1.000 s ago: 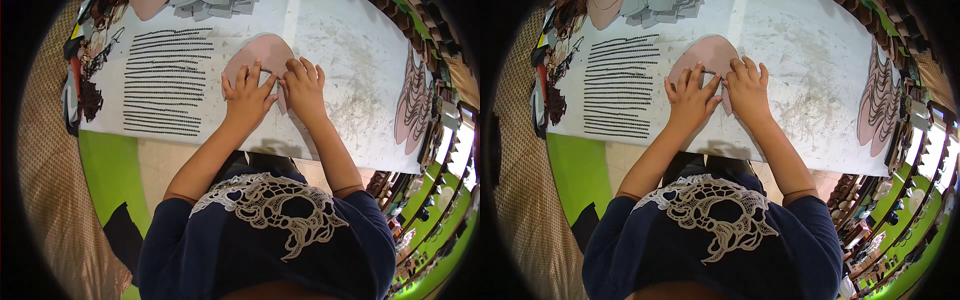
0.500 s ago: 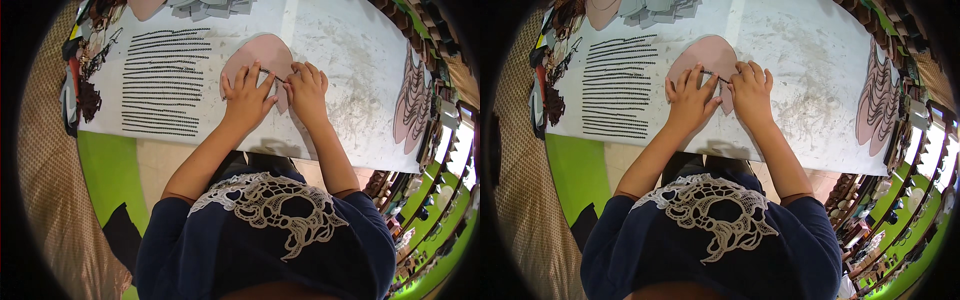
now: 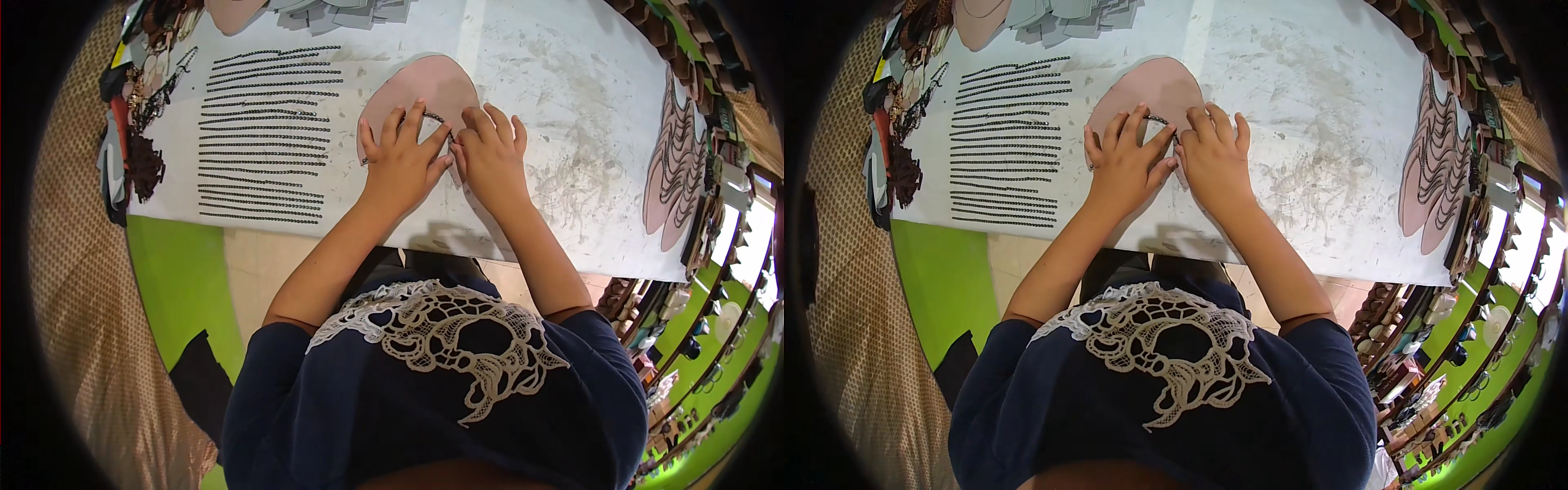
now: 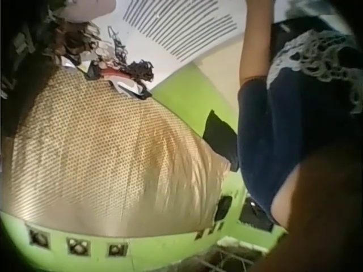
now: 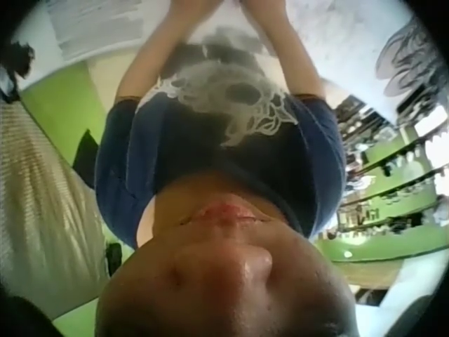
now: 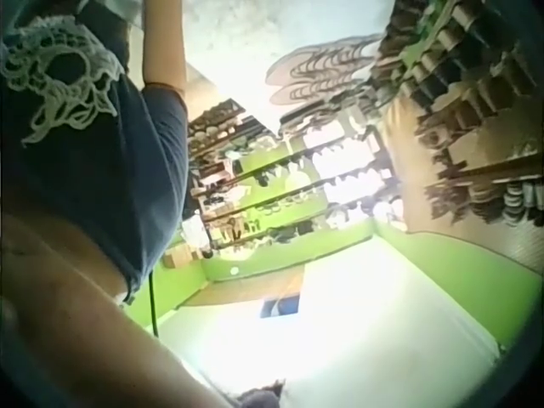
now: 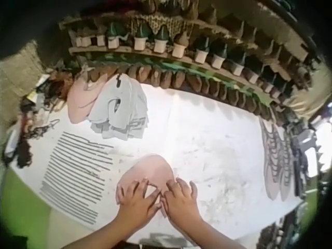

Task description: Manually placing and aligning shoe upper components on a workspace for assembly.

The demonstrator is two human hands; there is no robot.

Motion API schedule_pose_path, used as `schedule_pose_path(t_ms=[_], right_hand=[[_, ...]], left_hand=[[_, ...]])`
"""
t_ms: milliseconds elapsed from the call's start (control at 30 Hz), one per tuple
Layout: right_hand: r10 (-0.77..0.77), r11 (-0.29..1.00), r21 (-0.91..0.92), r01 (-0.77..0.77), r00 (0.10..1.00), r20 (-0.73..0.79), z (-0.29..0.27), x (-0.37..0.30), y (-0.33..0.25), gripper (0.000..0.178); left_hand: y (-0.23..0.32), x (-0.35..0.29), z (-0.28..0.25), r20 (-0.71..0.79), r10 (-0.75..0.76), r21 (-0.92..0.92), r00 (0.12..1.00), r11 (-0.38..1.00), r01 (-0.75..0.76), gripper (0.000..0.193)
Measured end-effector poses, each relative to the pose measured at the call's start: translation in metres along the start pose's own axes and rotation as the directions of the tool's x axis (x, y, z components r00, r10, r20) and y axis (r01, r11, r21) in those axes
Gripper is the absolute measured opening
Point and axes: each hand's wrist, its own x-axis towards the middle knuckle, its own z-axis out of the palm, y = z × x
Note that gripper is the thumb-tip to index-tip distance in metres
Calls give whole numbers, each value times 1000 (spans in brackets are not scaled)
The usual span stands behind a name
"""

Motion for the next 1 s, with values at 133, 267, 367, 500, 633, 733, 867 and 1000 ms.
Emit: schedule_pose_path(t_ms=[133, 267, 367, 500, 633, 733, 867, 1000], right_hand=[[18, 1000, -20, -18, 1000, 11, -3, 0, -2, 13], [31, 999, 31, -32, 999, 24, -2, -2, 0, 12], [52, 996, 73, -55, 998, 42, -5, -3, 2, 13], [65, 995, 74, -67, 998, 26, -7, -5, 6, 15], [74, 995, 59, -76, 997, 30, -7, -6, 9, 15], [65, 996, 57, -66, 998, 28, -9, -6, 8, 14], [24, 998, 63, -26, 999, 23, -10, -6, 5, 14], [-19, 997, 72, 18, 1000, 13, -9, -8, 3, 13]], left_hand=[[-1, 0, -2, 1, 28, 58, 1000, 998, -28, 46], [4, -5, 1, -40, 79, 148, 996, 986, -72, 52], [8, -7, 3, -51, 86, 203, 995, 976, -74, 55], [5, -6, -2, -35, 58, 89, 998, 994, -55, 55], [0, -4, -7, 18, -19, -42, 1000, 999, 20, 52], [-1, -4, -8, -11, -18, -80, 1000, 997, 18, 48], [-3, -4, -7, -11, 87, -9, 996, 996, -87, 44], [-4, -6, -4, -29, 100, 28, 995, 995, -99, 43]])
